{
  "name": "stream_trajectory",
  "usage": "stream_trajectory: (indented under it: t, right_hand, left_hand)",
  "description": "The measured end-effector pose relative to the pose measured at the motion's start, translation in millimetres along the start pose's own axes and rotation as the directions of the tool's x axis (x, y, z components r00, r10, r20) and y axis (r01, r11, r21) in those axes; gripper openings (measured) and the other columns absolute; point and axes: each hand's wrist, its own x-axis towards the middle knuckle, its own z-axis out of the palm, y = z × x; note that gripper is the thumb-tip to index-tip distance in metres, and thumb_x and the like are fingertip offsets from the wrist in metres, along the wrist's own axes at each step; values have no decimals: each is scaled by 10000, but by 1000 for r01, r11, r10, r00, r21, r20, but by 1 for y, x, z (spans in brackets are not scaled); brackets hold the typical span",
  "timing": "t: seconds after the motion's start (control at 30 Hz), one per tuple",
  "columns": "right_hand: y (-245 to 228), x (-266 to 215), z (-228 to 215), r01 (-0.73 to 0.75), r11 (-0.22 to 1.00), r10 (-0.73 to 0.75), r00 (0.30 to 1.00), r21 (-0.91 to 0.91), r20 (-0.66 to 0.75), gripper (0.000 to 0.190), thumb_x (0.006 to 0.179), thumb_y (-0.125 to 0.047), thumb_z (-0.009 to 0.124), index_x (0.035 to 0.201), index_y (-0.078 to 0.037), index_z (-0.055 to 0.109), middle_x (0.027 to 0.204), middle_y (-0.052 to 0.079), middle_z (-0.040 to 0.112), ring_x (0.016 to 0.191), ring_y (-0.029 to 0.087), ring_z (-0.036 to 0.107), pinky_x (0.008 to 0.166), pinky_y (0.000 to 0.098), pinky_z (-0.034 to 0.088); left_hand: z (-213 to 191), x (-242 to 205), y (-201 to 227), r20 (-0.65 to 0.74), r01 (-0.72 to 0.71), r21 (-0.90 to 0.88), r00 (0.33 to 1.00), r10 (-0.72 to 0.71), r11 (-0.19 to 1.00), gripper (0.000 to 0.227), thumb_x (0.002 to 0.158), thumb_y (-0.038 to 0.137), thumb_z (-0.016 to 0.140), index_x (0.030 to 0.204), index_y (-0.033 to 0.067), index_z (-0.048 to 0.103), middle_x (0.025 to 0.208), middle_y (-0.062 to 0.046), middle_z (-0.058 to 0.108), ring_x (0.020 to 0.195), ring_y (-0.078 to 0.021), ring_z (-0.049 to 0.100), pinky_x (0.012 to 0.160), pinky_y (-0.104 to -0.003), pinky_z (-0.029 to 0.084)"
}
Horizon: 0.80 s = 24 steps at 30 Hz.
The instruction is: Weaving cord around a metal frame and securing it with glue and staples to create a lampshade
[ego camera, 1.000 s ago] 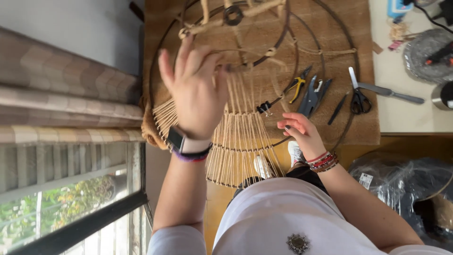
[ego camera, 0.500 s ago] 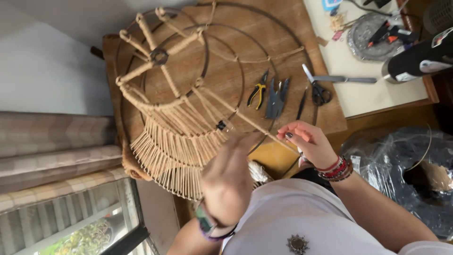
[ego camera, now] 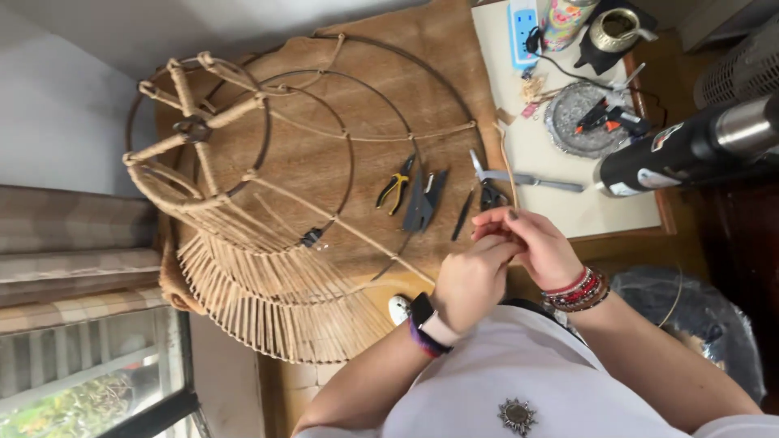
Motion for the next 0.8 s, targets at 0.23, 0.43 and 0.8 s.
stream_trajectory:
  t: [0.23, 0.43, 0.8]
  right_hand:
    - [-13, 5, -118, -93, 939, 23, 977, -330, -211, 587, 966, -204, 614, 1497, 13, 487, 1390, 256, 583, 1240, 336, 590, 1040, 467, 479]
    - [-12, -22, -203, -135, 948, 53, 960, -288, -276, 647, 934, -82, 633, 1543, -18, 424, 1485, 267, 514, 1282, 370, 581, 1027, 500, 489]
    - [101, -134, -253, -366, 836, 69, 809, -409, -584, 631, 822, 15, 718, 1427, -127, 608, 1355, 152, 663, 1108, 325, 718, 892, 381, 582]
  left_hand:
    - [183, 75, -39, 55, 311, -215, 950, -306, 926, 97, 887, 236, 637, 889, 262, 730, 650, 15, 689, 730, -294, 739, 658, -454, 587]
    - [225, 183, -65, 278, 506, -773, 813, -512, 383, 660, 949, -119, 412, 1565, 117, 408, 1221, -311, 484, 919, -404, 718, 690, -380, 623]
    - [305, 261, -205, -60, 165, -810, 931, -359, 563, 780, 833, -10, 882, 1485, 191, 505, 1075, -109, 626, 822, -178, 650, 657, -286, 646]
